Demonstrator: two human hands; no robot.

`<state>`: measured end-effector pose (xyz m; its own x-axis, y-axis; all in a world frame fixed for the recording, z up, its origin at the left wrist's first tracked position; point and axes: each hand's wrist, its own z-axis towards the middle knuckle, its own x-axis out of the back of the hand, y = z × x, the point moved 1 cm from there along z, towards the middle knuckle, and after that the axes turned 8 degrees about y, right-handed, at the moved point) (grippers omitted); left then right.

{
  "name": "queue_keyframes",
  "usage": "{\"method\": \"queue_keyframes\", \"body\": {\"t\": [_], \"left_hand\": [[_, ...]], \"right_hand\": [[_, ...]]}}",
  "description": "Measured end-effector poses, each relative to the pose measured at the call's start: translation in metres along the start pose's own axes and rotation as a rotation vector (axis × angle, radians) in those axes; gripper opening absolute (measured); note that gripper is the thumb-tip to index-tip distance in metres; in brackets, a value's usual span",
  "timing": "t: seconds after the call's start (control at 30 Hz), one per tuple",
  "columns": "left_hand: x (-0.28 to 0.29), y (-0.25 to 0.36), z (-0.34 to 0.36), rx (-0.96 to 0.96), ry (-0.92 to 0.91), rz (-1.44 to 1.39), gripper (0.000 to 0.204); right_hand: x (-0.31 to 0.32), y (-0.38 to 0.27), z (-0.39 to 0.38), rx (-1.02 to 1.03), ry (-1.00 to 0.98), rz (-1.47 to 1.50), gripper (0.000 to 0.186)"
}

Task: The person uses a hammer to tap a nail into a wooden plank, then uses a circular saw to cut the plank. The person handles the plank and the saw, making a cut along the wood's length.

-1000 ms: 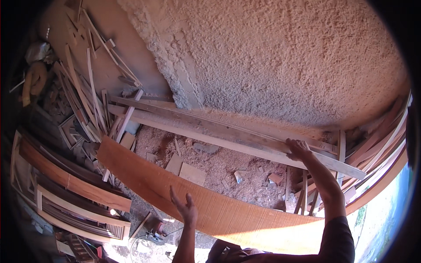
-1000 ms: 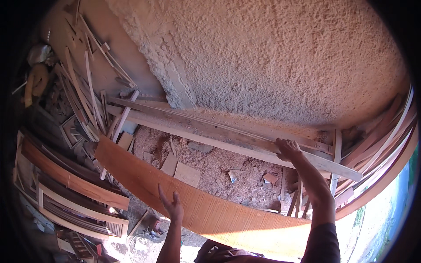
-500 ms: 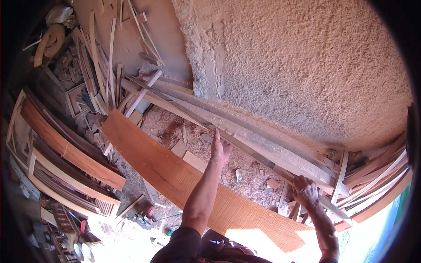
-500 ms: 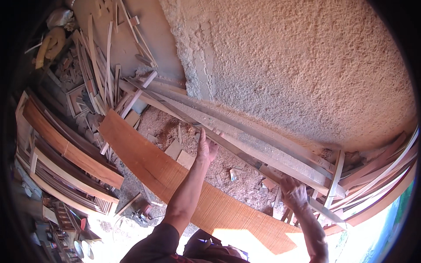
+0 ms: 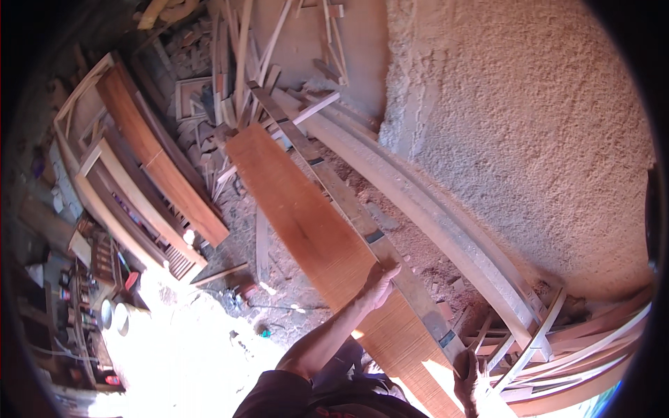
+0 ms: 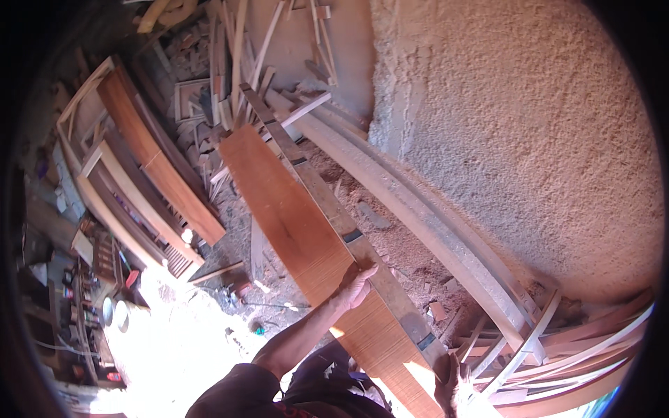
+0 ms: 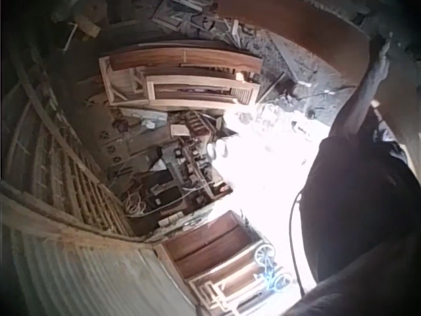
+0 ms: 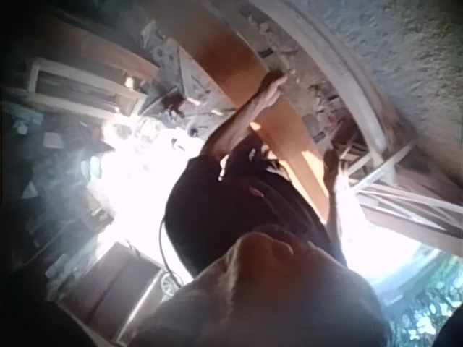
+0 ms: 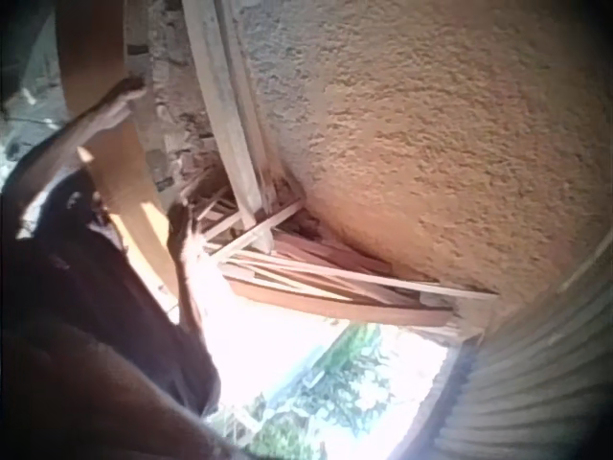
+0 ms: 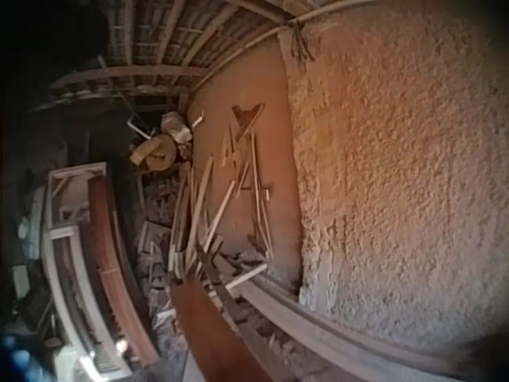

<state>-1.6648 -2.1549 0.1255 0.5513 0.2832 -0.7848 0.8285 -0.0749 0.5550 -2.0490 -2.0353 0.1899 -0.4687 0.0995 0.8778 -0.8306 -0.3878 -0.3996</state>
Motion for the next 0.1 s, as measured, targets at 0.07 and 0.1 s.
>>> {"method": "queue_keyframes", "body": {"t": [0.07,0.1], "left_hand": [[0.014,-0.017,-0.026,-0.055,0.104,0.097,0.058],[0.023,-0.029,-0.044,-0.028,0.161,0.081,0.061]], "right_hand": [[0.000,0.001,-0.029,0.017,-0.003,-0.001,0.068],[0.003,0.006,-0.037,0.045,-0.028,0.004,0.068]]}}
